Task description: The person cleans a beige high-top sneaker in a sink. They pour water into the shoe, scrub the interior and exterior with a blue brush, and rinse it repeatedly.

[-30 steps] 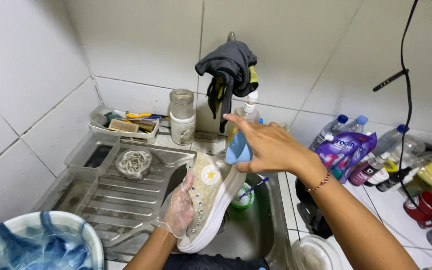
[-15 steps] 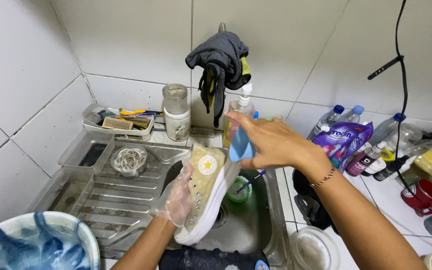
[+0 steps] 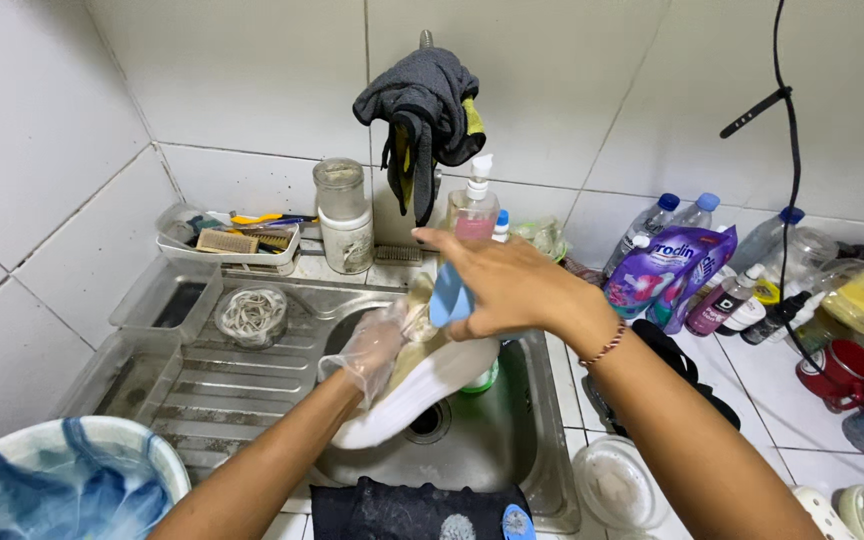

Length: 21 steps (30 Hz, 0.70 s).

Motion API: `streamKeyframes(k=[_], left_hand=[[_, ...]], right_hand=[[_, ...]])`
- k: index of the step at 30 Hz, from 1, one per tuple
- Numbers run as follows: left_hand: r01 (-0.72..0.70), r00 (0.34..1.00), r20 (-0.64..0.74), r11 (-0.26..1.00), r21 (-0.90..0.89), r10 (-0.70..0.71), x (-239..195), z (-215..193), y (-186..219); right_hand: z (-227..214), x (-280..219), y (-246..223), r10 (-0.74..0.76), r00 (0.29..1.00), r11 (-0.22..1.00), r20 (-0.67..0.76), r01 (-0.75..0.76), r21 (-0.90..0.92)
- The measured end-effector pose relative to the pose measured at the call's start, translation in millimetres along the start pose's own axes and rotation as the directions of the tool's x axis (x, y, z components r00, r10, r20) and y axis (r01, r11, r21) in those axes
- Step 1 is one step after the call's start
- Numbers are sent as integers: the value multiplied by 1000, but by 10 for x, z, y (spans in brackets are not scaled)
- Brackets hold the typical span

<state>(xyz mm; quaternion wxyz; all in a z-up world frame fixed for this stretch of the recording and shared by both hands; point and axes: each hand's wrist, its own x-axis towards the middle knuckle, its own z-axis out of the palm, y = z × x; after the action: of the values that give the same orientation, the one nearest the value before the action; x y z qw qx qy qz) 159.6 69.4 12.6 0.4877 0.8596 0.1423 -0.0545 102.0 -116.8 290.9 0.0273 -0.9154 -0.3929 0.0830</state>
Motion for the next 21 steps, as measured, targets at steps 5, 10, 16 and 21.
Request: streamKeyframes(k=[5, 10, 16, 21], left_hand=[[133, 991, 46, 972, -196, -127, -563, -197, 644], [264, 964, 90, 905, -334, -248, -1126, -316, 1314], [126, 992, 56, 939, -320, -114, -740, -6, 1057], [10, 1000, 26, 954, -301, -3, -404, 196, 821]], right_hand=[[-144, -130, 12, 64, 997, 997, -31, -63, 55], [-172, -141, 39, 111, 994, 987, -9, -112, -117], [-25, -7, 84, 104, 994, 951, 36, -89, -295], [54, 16, -27, 80, 996, 950, 50, -61, -307]])
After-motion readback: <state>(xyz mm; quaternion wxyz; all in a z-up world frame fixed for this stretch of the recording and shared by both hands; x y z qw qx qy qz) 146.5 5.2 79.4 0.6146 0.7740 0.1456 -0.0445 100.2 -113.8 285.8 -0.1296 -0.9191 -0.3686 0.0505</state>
